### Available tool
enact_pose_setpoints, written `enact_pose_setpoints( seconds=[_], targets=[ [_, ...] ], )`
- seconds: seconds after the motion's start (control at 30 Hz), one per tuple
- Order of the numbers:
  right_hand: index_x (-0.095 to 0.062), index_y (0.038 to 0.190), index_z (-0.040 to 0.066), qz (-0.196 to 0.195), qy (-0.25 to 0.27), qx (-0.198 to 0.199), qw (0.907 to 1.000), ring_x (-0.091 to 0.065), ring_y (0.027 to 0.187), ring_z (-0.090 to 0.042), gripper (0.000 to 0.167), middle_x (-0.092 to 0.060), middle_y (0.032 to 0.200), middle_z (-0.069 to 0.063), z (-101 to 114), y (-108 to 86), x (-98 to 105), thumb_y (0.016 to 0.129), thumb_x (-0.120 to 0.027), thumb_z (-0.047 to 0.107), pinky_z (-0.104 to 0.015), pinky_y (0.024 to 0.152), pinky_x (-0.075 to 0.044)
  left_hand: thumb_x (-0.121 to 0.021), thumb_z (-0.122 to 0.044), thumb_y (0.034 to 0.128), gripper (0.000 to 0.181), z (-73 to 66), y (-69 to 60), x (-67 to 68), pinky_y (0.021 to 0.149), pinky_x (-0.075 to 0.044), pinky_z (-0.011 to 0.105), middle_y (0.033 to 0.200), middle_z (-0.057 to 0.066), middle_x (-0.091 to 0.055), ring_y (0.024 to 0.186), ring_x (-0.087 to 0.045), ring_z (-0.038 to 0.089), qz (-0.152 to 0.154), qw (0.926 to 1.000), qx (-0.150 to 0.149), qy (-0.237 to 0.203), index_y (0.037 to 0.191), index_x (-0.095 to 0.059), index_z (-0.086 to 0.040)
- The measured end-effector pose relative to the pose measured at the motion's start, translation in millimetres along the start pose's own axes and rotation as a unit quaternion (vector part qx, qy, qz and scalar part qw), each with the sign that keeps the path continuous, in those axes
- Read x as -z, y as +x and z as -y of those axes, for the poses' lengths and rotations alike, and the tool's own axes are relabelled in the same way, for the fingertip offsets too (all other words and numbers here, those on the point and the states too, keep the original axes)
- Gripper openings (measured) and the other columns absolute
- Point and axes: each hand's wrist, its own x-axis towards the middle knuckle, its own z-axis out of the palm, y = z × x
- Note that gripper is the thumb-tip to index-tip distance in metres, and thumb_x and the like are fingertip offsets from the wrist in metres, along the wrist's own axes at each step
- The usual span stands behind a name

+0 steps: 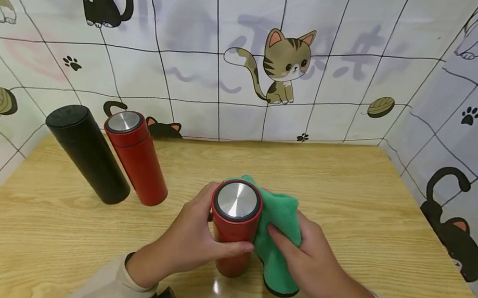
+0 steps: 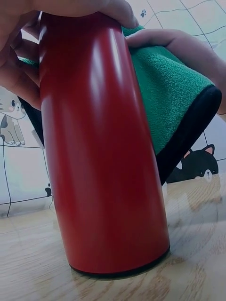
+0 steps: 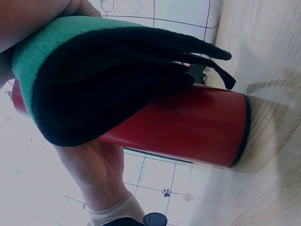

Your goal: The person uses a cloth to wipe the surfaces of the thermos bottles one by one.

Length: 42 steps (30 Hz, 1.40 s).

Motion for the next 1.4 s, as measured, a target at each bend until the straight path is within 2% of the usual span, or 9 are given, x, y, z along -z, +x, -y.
enact_pose_setpoints(
  seconds=[0.23, 0.33, 0.5, 0.6, 0.73, 1.03, 1.17, 1.3, 1.4],
  targets=[
    [-0.046, 0.149, 0.013, -0.034, 0.006, 0.049, 0.9982, -0.051, 0.137, -0.011, 0.048, -0.049, 0.152, -0.007, 1.5, -0.5, 1.9, 0.104, -0.043, -0.001, -0.025, 0.103, -0.05, -0.092, -0.026, 0.071, 0.085, 0.7, 0.0, -0.2, 0.094, -0.057, 0.031, 0.128, -0.004, -0.055, 0.119, -0.059, 0.013, 0.005, 1.0, 0.007, -0.004, 0.14, -0.043, -0.018],
    [-0.048, 0.147, 0.013, -0.036, -0.003, 0.034, 0.9988, -0.058, 0.128, -0.012, 0.046, -0.055, 0.146, -0.009, 2.6, -0.8, 1.5, 0.103, -0.048, 0.001, -0.027, 0.098, -0.054, -0.092, -0.027, 0.0703, 0.085, 0.9, -0.4, -0.2, 0.094, -0.057, 0.031, 0.128, -0.004, -0.055, 0.119, -0.059, 0.013, 0.004, 1.0, 0.007, -0.001, 0.139, -0.044, -0.018],
    [-0.056, 0.138, 0.013, -0.041, -0.04, -0.021, 0.9981, -0.069, 0.108, -0.013, 0.038, -0.067, 0.128, -0.006, 1.5, 0.9, -0.3, 0.1, -0.06, 0.012, -0.03, 0.087, -0.059, -0.092, -0.028, 0.0704, 0.085, 1.3, -0.9, 0.2, 0.094, -0.057, 0.032, 0.127, -0.003, -0.057, 0.117, -0.059, 0.013, -0.002, 1.0, 0.003, 0.006, 0.139, -0.044, -0.017],
    [-0.059, 0.135, 0.01, -0.036, -0.065, -0.028, 0.9968, -0.07, 0.103, -0.012, 0.034, -0.07, 0.123, -0.006, -0.8, 1.8, -0.6, 0.1, -0.06, 0.012, -0.03, 0.085, -0.06, -0.093, -0.027, 0.0699, 0.085, 1.6, -1.2, 0.3, 0.094, -0.057, 0.032, 0.127, -0.004, -0.057, 0.117, -0.059, 0.012, -0.003, 0.9999, 0.008, 0.005, 0.139, -0.044, -0.017],
    [-0.059, 0.135, 0.01, -0.036, -0.073, -0.013, 0.9966, -0.069, 0.107, -0.011, 0.035, -0.069, 0.127, -0.007, -2.0, 1.6, 0.0, 0.101, -0.057, 0.007, -0.03, 0.086, -0.059, -0.093, -0.025, 0.0692, 0.086, 2.5, -1.6, 0.1, 0.095, -0.056, 0.032, 0.127, -0.006, -0.056, 0.118, -0.058, 0.011, -0.002, 0.9999, 0.016, 0.003, 0.14, -0.044, -0.017],
    [-0.055, 0.142, 0.013, -0.07, -0.033, 0.044, 0.9961, -0.062, 0.123, -0.009, 0.044, -0.061, 0.14, -0.008, 1.3, -0.3, 0.7, 0.101, -0.052, -0.002, -0.027, 0.094, -0.056, -0.092, -0.025, 0.0703, 0.083, 2.4, -1.2, -0.5, 0.094, -0.057, 0.031, 0.125, -0.007, -0.056, 0.118, -0.059, 0.01, 0.004, 0.9996, 0.027, -0.003, 0.138, -0.044, -0.018],
    [-0.056, 0.141, 0.015, -0.072, -0.042, 0.026, 0.9962, -0.064, 0.119, -0.009, 0.044, -0.063, 0.137, -0.005, 2.2, 0.1, -0.8, 0.098, -0.06, 0.004, -0.028, 0.093, -0.057, -0.092, -0.026, 0.0705, 0.083, 2.2, -0.9, -0.1, 0.095, -0.057, 0.031, 0.125, -0.008, -0.056, 0.118, -0.059, 0.01, 0.005, 0.9997, 0.025, 0.0, 0.137, -0.044, -0.019],
    [-0.055, 0.142, 0.022, -0.071, -0.058, 0.0, 0.9958, -0.065, 0.118, -0.011, 0.055, -0.063, 0.138, 0.003, 2.0, 0.8, -2.0, 0.091, -0.073, 0.012, -0.026, 0.091, -0.058, -0.092, -0.027, 0.0705, 0.084, 2.0, -0.3, 0.2, 0.096, -0.056, 0.033, 0.126, -0.006, -0.057, 0.119, -0.058, 0.011, 0.002, 0.9998, 0.013, 0.011, 0.138, -0.044, -0.017],
    [-0.055, 0.142, 0.02, -0.077, -0.102, 0.01, 0.9918, -0.064, 0.119, -0.012, 0.057, -0.062, 0.139, 0.004, 0.3, 1.9, -1.8, 0.089, -0.075, 0.01, -0.023, 0.092, -0.056, -0.092, -0.027, 0.0704, 0.085, 1.5, -0.3, 0.2, 0.096, -0.056, 0.034, 0.127, -0.006, -0.057, 0.119, -0.058, 0.011, 0.002, 0.9998, 0.014, 0.011, 0.14, -0.044, -0.017]
  ],
)
